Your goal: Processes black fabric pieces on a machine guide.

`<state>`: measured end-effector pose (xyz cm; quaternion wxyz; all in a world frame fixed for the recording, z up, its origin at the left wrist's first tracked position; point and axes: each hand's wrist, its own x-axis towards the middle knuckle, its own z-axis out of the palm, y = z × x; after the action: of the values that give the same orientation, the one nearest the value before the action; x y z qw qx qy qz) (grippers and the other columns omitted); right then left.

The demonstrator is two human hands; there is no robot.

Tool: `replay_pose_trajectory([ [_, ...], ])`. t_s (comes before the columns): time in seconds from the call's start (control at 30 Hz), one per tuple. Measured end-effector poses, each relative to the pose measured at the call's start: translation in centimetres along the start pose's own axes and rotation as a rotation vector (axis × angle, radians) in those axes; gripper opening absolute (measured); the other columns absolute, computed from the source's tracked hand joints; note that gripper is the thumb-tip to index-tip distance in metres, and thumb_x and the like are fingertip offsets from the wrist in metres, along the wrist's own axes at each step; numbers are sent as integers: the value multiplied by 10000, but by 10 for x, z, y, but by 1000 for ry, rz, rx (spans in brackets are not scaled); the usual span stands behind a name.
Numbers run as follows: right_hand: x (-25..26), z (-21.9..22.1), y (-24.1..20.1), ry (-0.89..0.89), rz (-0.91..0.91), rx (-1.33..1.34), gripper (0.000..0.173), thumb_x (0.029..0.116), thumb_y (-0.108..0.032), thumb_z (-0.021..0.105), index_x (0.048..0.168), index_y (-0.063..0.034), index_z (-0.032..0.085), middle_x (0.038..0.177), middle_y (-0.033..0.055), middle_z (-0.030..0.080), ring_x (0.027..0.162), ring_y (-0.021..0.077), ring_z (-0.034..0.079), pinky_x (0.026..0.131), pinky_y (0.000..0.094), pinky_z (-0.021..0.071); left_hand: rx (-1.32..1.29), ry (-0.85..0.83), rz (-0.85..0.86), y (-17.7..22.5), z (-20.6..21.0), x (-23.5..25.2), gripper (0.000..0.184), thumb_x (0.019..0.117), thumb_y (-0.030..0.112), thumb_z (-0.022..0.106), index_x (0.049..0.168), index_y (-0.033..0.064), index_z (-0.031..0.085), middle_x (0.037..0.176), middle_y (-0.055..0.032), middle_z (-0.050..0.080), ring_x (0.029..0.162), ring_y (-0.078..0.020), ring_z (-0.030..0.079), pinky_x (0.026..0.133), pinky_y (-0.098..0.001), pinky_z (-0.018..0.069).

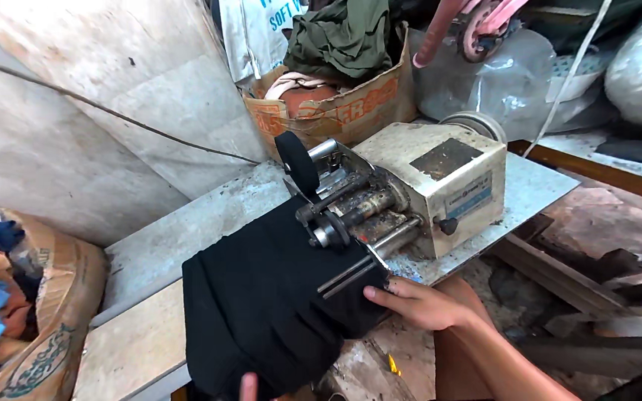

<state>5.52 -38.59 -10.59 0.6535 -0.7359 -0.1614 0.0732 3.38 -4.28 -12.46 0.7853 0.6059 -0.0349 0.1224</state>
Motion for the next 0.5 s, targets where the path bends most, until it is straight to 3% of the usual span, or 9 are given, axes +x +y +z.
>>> replay_pose_trajectory([
  [0.03,1,0,-1,-1,0,-7,390,1100,-364,417,1100,-91,695,999,-56,722,985,-25,658,915,240,549,90,-13,-24,1,7,1,365,929,191,747,1246,173,568,1074,103,741,1018,-38,703,939,-292,592],
  [0.07,3,0,-1,-1,-5,-10,390,1099,-364,418,1100,-91,696,1002,-57,721,989,-27,655,918,240,545,116,-58,-19,1,10,0,367,914,193,767,1239,205,596,1083,121,743,1028,-24,698,945,-278,587],
  [0.13,4,1,1,0,-25,10,370,1101,-360,422,1118,-110,694,1027,-73,727,1013,-30,658,937,233,548,-37,-163,32,1,7,-1,339,915,255,757,1242,310,683,1134,117,749,1062,-11,689,955,-263,573],
  [0.17,3,2,2,8,-35,26,359,1100,-361,427,1130,-121,693,1043,-80,729,1027,-29,660,947,233,549,-119,-179,65,1,7,1,332,928,259,739,1254,305,694,1154,92,748,1075,-26,690,957,-278,574],
  [0.27,-1,1,6,64,-43,5,356,1085,-418,447,1136,-177,704,1071,-115,728,1046,-37,654,963,235,546,56,-61,38,-2,17,2,345,875,213,804,1192,239,672,1075,70,759,997,-59,716,901,-298,608],
  [0.33,-4,5,7,138,-40,-42,344,1066,-474,462,1100,-247,718,1059,-164,727,1032,-64,648,952,226,548,198,-112,-26,-2,22,-1,400,827,165,850,1183,129,671,1034,25,765,946,-95,730,861,-319,625],
  [0.4,-7,11,7,198,-35,-33,271,1065,-431,493,1125,-277,708,1079,-211,719,1038,-97,636,962,203,541,23,-162,-23,0,21,-3,442,838,204,835,1220,136,623,1053,37,754,934,-56,714,838,-276,607],
  [0.5,-5,9,-1,164,8,47,187,1079,-235,477,1207,-233,613,1112,-276,681,1078,-142,601,1011,169,501,-205,-172,44,-2,13,9,564,889,203,788,1372,85,521,1230,-26,701,1127,-113,672,987,-350,558],
])
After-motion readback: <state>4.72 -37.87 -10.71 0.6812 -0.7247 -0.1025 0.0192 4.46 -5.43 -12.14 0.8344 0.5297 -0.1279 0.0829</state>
